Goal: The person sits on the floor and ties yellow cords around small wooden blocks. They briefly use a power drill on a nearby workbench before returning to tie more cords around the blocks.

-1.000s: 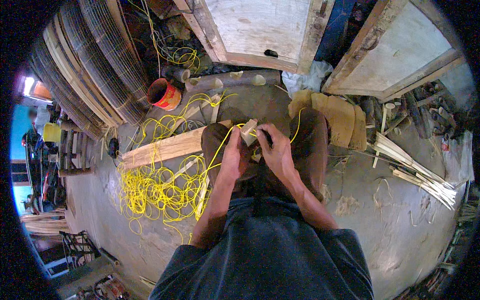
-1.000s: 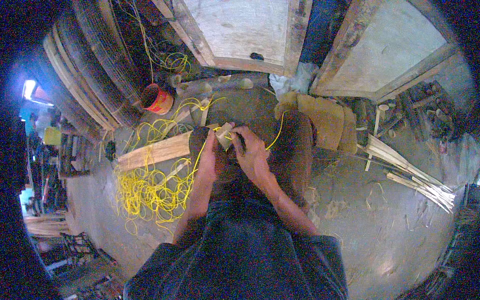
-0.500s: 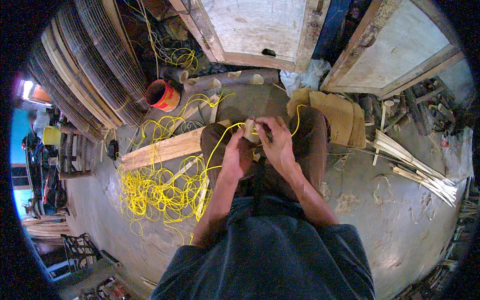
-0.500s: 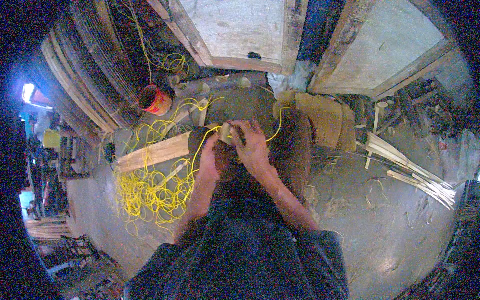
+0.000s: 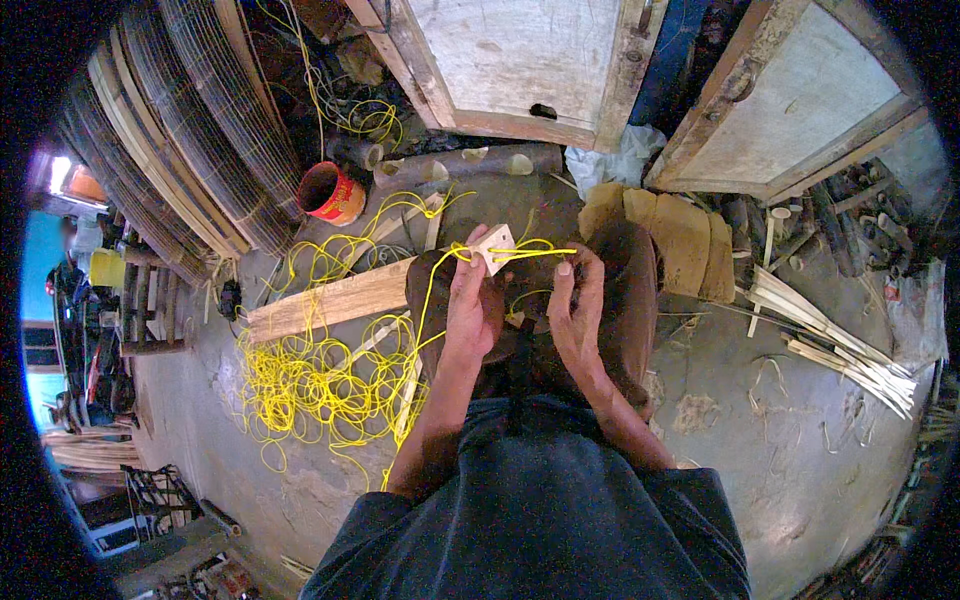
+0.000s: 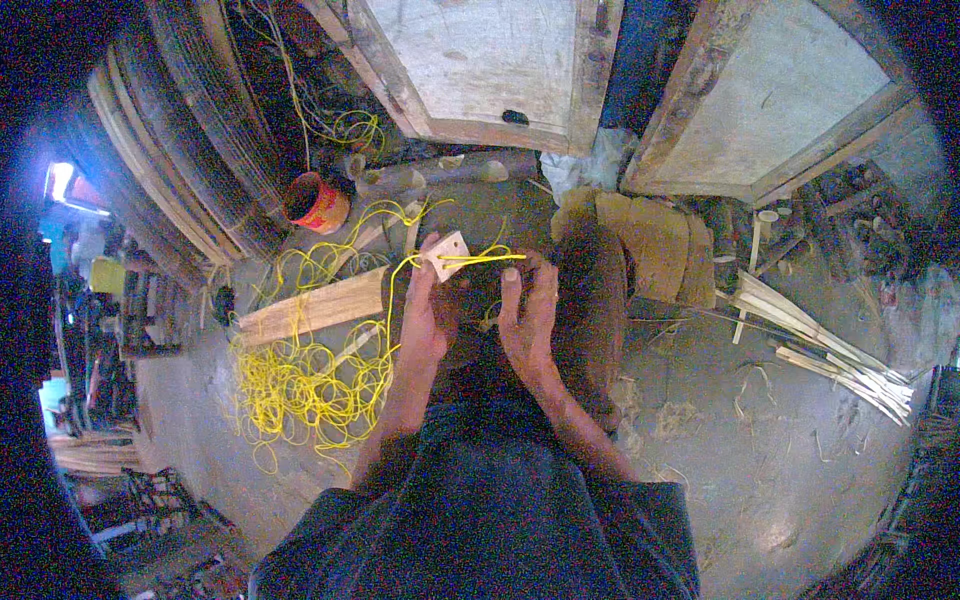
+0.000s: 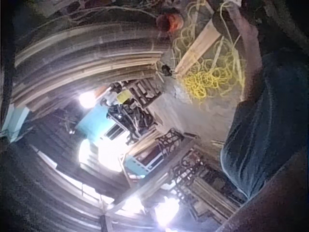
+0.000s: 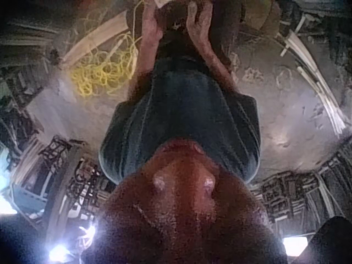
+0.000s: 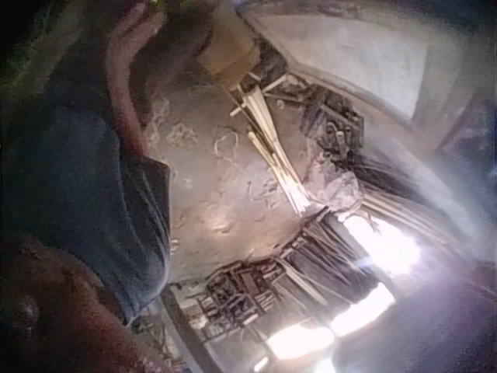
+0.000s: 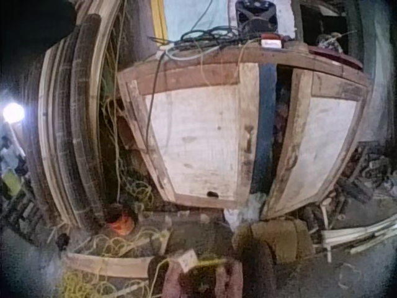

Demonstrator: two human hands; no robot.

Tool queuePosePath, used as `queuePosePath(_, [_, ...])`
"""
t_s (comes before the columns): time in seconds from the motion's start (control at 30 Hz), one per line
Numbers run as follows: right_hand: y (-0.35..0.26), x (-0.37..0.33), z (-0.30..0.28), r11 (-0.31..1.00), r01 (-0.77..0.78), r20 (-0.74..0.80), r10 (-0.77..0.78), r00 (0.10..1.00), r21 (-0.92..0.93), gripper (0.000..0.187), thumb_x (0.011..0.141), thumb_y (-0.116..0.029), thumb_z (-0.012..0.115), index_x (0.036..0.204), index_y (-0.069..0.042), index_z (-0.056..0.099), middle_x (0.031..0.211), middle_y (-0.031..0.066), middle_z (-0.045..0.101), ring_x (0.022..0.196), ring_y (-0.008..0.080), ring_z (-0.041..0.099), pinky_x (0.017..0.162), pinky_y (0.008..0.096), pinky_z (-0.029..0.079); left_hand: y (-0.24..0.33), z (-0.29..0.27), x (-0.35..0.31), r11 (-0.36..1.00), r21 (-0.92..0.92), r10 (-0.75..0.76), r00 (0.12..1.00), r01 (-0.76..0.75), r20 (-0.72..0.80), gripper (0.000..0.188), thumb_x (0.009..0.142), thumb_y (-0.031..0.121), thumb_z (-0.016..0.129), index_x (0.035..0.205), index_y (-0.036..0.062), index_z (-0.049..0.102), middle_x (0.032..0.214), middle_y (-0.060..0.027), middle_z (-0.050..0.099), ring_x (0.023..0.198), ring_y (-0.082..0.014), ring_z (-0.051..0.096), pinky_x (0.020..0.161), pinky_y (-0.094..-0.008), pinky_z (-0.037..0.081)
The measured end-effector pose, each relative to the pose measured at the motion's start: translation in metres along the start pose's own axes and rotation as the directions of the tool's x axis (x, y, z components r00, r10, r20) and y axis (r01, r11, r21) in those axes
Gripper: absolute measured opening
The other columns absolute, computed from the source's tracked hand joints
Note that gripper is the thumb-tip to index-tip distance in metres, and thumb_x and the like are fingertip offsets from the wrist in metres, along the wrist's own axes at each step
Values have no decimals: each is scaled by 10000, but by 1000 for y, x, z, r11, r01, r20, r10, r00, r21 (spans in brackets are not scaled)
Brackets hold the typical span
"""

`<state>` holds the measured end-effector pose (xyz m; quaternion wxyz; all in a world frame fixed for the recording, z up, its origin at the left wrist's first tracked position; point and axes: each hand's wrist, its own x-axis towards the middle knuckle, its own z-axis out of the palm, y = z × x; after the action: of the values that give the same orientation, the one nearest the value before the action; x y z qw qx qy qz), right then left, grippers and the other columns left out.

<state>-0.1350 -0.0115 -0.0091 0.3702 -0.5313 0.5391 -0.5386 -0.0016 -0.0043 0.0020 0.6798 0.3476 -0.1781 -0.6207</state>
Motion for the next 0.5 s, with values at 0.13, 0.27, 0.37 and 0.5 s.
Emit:
queuePosePath(0.13, [-13,-4,-3,988,117,-135,-130,982,-97,246,945,-150,458,1129,11,481,927,113,486,855,216,468,808,347,390,1,-3,-4,999,-21,33,994,-31,101,456,927,278,536,1317,74,418,1251,-51,526,1132,-167,499,952,-331,396])
queuePosePath(0.27, [-5,-14,-9,998,39,237,-24,971,-59,204,949,-148,452,1022,1,569,828,62,578,644,160,540,606,300,453,-2,-5,-3,991,-129,30,1000,-30,-1,461,905,219,561,1312,60,418,1237,-61,530,1118,-175,507,950,-321,392])
queuePosePath(0.37, [1,-18,15,990,-96,244,68,967,107,247,945,-203,507,1071,-2,576,896,57,626,787,135,570,677,285,462,-3,-3,-3,998,-70,-1,1000,2,18,455,891,196,575,1297,47,431,1215,-67,542,1103,-176,515,960,-321,389])
queuePosePath(0.5, [-10,-5,25,974,-157,210,122,970,162,287,936,-228,538,1094,9,575,931,59,629,855,133,564,759,278,457,-8,-6,-9,1000,-7,2,999,-2,44,463,866,180,608,1281,47,452,1201,-66,552,1095,-179,522,962,-331,392])
